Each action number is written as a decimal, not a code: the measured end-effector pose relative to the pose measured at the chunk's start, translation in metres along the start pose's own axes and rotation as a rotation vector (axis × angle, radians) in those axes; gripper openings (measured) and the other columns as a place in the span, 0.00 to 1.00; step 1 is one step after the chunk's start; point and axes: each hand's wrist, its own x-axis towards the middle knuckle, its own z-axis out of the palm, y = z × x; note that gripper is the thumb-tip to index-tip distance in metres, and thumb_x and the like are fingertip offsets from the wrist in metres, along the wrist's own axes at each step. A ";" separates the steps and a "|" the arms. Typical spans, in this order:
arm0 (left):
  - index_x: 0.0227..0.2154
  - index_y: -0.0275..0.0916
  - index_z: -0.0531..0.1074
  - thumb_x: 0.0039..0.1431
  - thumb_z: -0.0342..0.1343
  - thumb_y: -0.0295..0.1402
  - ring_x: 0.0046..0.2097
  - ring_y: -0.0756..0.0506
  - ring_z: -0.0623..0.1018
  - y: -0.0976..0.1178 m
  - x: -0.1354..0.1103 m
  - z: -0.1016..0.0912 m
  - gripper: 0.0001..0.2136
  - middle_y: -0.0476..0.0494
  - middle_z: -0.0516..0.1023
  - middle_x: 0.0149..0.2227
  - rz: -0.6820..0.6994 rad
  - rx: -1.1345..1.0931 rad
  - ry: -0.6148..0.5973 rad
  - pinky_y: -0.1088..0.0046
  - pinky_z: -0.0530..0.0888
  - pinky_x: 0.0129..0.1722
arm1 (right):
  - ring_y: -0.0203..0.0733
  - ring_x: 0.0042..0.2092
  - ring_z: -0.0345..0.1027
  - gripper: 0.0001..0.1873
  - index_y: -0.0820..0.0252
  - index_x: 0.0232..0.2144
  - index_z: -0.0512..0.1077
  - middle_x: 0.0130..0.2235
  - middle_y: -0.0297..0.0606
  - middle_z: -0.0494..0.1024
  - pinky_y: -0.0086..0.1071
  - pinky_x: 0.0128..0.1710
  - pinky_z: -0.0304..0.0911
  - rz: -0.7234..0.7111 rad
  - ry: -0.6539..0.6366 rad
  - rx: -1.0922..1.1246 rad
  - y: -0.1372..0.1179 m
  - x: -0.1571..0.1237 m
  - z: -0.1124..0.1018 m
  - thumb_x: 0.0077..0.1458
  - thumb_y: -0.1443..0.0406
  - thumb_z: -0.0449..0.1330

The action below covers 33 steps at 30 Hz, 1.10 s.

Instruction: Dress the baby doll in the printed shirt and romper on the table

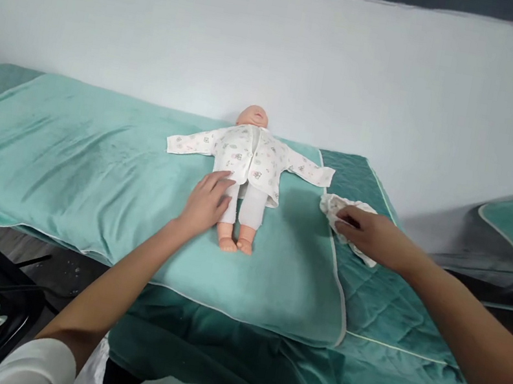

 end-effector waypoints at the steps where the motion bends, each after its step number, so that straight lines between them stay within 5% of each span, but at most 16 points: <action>1: 0.56 0.43 0.71 0.64 0.55 0.32 0.66 0.34 0.68 0.001 0.008 0.002 0.17 0.35 0.70 0.64 -0.016 0.009 -0.003 0.48 0.66 0.67 | 0.43 0.28 0.66 0.07 0.53 0.29 0.73 0.27 0.38 0.76 0.38 0.30 0.58 -0.035 -0.115 -0.003 -0.012 0.003 -0.003 0.55 0.58 0.60; 4: 0.56 0.41 0.70 0.59 0.59 0.28 0.64 0.31 0.68 0.002 0.030 0.011 0.21 0.31 0.70 0.62 -0.098 0.081 0.009 0.47 0.68 0.64 | 0.49 0.37 0.73 0.09 0.55 0.39 0.74 0.39 0.42 0.80 0.40 0.37 0.65 -0.064 -0.155 -0.117 -0.056 0.008 0.005 0.56 0.61 0.59; 7: 0.50 0.40 0.72 0.59 0.57 0.27 0.59 0.32 0.71 0.003 0.044 0.019 0.15 0.31 0.72 0.57 -0.162 0.141 0.069 0.48 0.70 0.59 | 0.57 0.54 0.71 0.20 0.61 0.54 0.71 0.57 0.52 0.74 0.46 0.50 0.68 -0.201 0.035 -0.117 -0.103 0.010 0.037 0.59 0.65 0.56; 11: 0.34 0.42 0.70 0.65 0.54 0.31 0.50 0.38 0.74 -0.008 0.048 0.019 0.03 0.38 0.75 0.42 -0.262 -0.054 0.234 0.56 0.71 0.56 | 0.61 0.58 0.66 0.22 0.64 0.58 0.68 0.60 0.56 0.72 0.50 0.54 0.65 -0.187 0.230 -0.127 -0.147 0.021 0.079 0.63 0.68 0.52; 16: 0.28 0.41 0.65 0.65 0.54 0.35 0.32 0.48 0.72 -0.034 0.040 0.002 0.09 0.51 0.68 0.27 -0.754 -0.717 0.453 0.65 0.76 0.41 | 0.54 0.49 0.69 0.13 0.59 0.45 0.71 0.50 0.52 0.75 0.47 0.52 0.65 -0.129 0.345 0.126 -0.148 0.054 0.092 0.66 0.61 0.50; 20: 0.31 0.40 0.65 0.63 0.55 0.33 0.32 0.49 0.73 -0.053 0.030 -0.007 0.06 0.50 0.71 0.29 -0.869 -0.934 0.467 0.64 0.78 0.41 | 0.43 0.38 0.68 0.09 0.54 0.34 0.65 0.34 0.35 0.71 0.42 0.47 0.69 0.244 0.490 0.729 -0.121 0.075 0.099 0.61 0.56 0.55; 23: 0.37 0.40 0.65 0.60 0.55 0.28 0.41 0.49 0.76 -0.066 0.023 -0.006 0.05 0.45 0.74 0.40 -0.843 -0.803 0.562 0.64 0.77 0.48 | 0.40 0.32 0.69 0.09 0.53 0.31 0.61 0.29 0.32 0.69 0.38 0.38 0.73 0.418 0.428 0.923 -0.097 0.072 0.106 0.59 0.57 0.53; 26: 0.45 0.41 0.65 0.57 0.55 0.24 0.53 0.45 0.74 -0.076 0.015 -0.001 0.13 0.40 0.71 0.52 -0.722 -0.427 0.629 0.62 0.73 0.58 | 0.40 0.31 0.71 0.09 0.53 0.28 0.61 0.27 0.32 0.69 0.37 0.34 0.75 0.482 0.326 0.944 -0.077 0.058 0.107 0.57 0.57 0.55; 33: 0.47 0.39 0.72 0.63 0.49 0.24 0.62 0.38 0.69 -0.057 0.002 0.004 0.12 0.33 0.71 0.57 -0.146 0.184 0.338 0.53 0.66 0.65 | 0.44 0.36 0.71 0.08 0.56 0.33 0.66 0.32 0.36 0.74 0.43 0.44 0.73 0.519 0.270 0.761 -0.057 0.046 0.090 0.57 0.58 0.58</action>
